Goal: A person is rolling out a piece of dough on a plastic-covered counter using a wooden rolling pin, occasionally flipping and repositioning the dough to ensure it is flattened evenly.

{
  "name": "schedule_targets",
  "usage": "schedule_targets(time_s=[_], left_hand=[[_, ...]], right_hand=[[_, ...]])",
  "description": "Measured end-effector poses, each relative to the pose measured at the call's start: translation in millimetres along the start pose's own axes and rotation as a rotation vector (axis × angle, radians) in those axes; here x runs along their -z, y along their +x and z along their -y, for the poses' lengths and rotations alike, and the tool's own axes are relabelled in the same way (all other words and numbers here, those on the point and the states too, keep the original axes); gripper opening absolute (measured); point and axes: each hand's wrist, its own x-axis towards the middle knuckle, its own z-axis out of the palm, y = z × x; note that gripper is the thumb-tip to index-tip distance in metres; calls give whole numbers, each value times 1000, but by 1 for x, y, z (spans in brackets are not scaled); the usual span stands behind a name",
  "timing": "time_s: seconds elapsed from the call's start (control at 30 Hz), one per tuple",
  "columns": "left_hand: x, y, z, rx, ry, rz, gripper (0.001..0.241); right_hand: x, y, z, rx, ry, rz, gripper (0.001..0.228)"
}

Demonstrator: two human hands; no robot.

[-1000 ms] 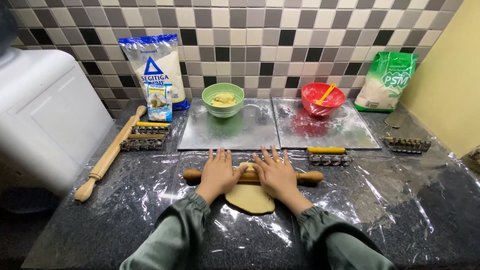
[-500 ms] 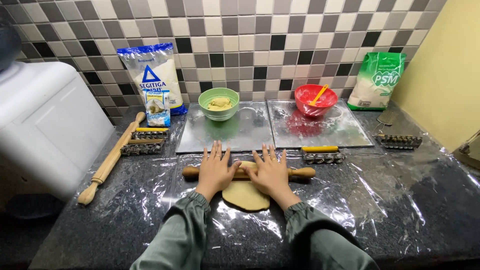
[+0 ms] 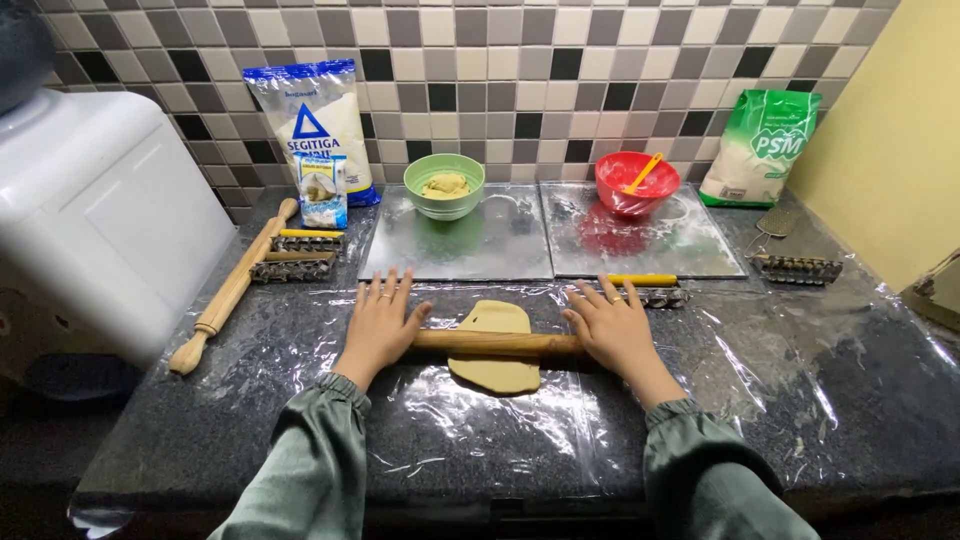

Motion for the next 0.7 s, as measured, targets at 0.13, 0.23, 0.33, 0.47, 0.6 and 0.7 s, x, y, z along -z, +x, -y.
schedule_targets(time_s=[0.13, 0.23, 0.33, 0.47, 0.6, 0.7], left_hand=[[-18, -7, 0, -1, 133, -26, 74], [-24, -24, 5, -70, 163, -38, 71], [-18, -52, 6, -167, 138, -69, 63], [-15, -85, 14, -205, -52, -8, 51], [-7, -126, 7, -32, -288, 129, 50], [-3, -138, 0, -1, -286, 148, 53]], right_hand=[[15, 4, 7, -44, 87, 301, 51], [43, -14, 14, 69, 58, 310, 51], [36, -42, 12, 214, 50, 182, 50], [30, -74, 15, 223, 156, 112, 41], [33, -107, 29, 176, 394, -85, 44], [37, -122, 34, 220, 382, -208, 45]])
